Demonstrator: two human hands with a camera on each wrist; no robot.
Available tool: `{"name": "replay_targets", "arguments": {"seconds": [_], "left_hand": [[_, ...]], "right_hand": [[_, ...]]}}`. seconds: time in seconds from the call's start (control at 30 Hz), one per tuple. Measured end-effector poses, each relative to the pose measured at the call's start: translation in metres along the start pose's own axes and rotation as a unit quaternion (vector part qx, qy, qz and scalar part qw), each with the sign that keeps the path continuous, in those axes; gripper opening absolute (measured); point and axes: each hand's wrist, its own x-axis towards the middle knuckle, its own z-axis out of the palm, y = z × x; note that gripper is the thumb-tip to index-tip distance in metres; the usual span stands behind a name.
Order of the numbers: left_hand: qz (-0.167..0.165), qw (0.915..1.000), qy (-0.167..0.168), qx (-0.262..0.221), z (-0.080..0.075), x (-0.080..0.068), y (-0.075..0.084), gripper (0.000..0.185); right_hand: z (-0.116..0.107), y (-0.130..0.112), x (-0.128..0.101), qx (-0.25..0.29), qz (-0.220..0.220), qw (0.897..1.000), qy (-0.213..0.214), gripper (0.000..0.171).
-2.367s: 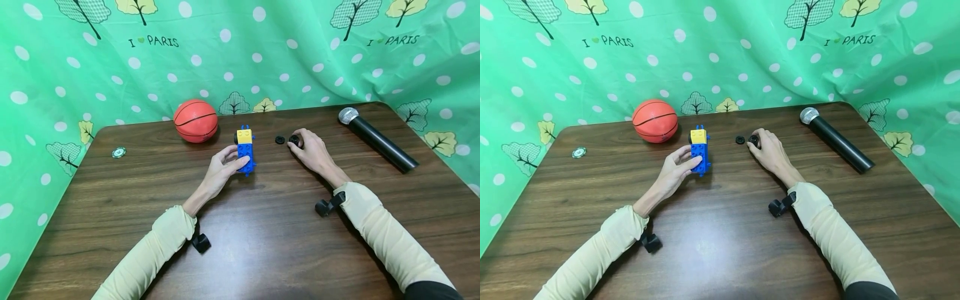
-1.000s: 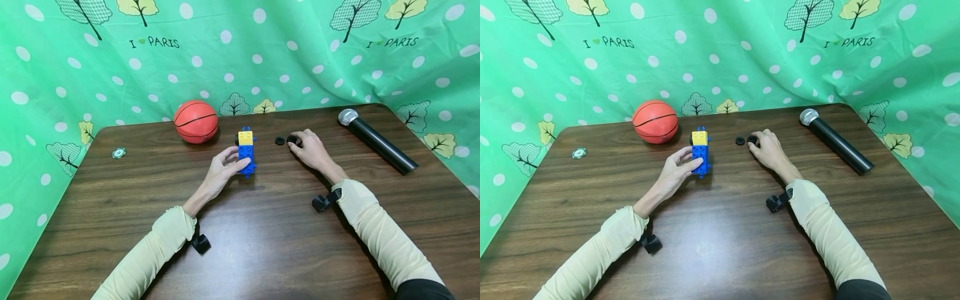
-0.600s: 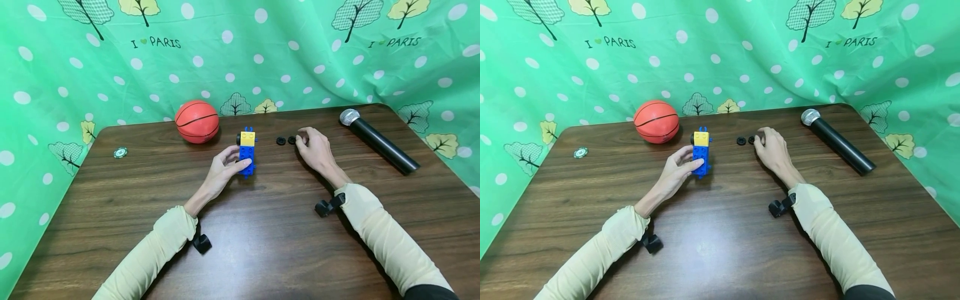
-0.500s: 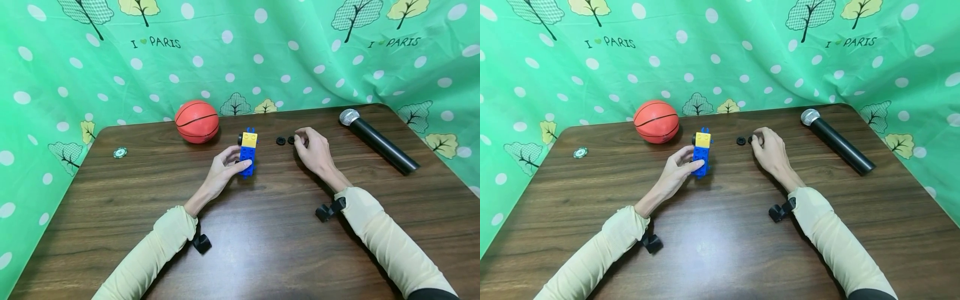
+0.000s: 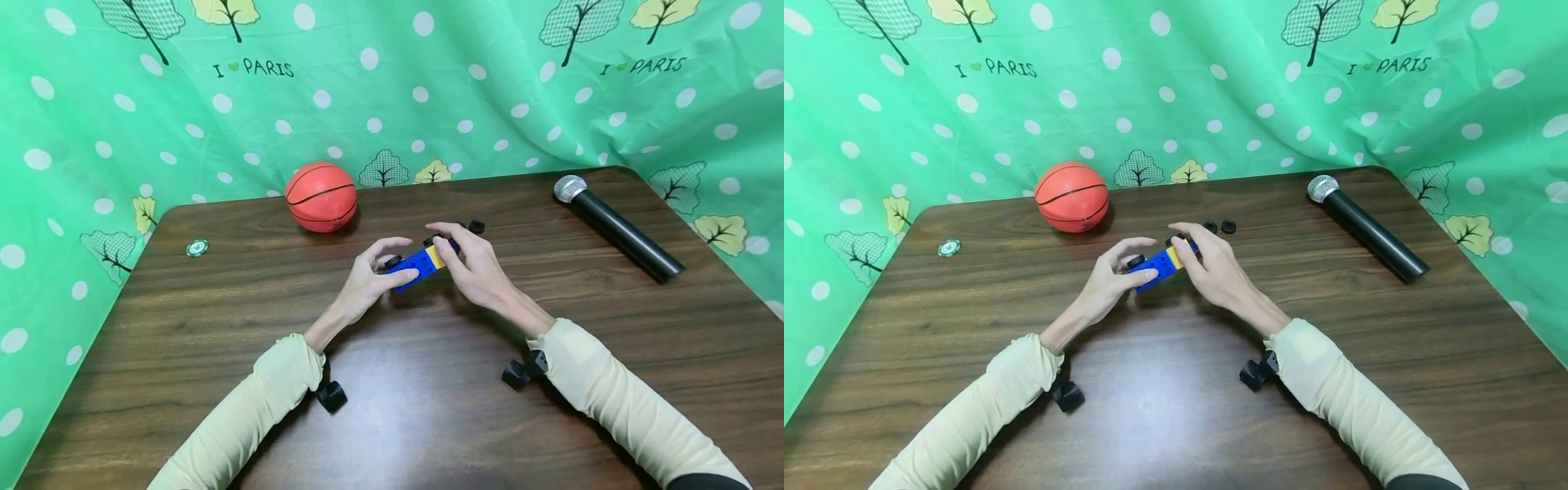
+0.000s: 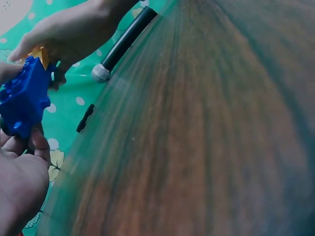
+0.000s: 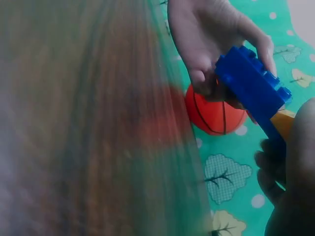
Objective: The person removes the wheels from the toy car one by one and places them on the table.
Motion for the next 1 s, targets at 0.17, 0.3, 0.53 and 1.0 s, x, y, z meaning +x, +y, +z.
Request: {"name": "replay_targets", "arguments": {"seconds": [0.17, 0.3, 0.53, 1.0], "left_hand": [[0.008, 0.9977, 0.061, -0.029, 0.001, 0.001, 0.001, 0.053], [0.02, 0.9934, 0.1, -0.052, 0.002, 0.001, 0.0, 0.046], [0.043, 0.9805, 0.14, -0.13, 0.007, 0.005, 0.001, 0.02], [0.07, 0.9811, 0.139, -0.115, 0.008, 0.006, 0.0, 0.031]], "right_hand": [[-0.001, -0.005, -0.003, 0.007, 0.011, 1.0, -0.014, 0.031], [-0.001, -0.007, -0.007, 0.017, 0.018, 0.999, -0.022, 0.034], [0.003, -0.011, -0.013, 0.04, 0.04, 0.998, -0.043, 0.032], [0.015, -0.028, -0.021, 0.044, 0.11, 0.984, -0.131, 0.029]]}}
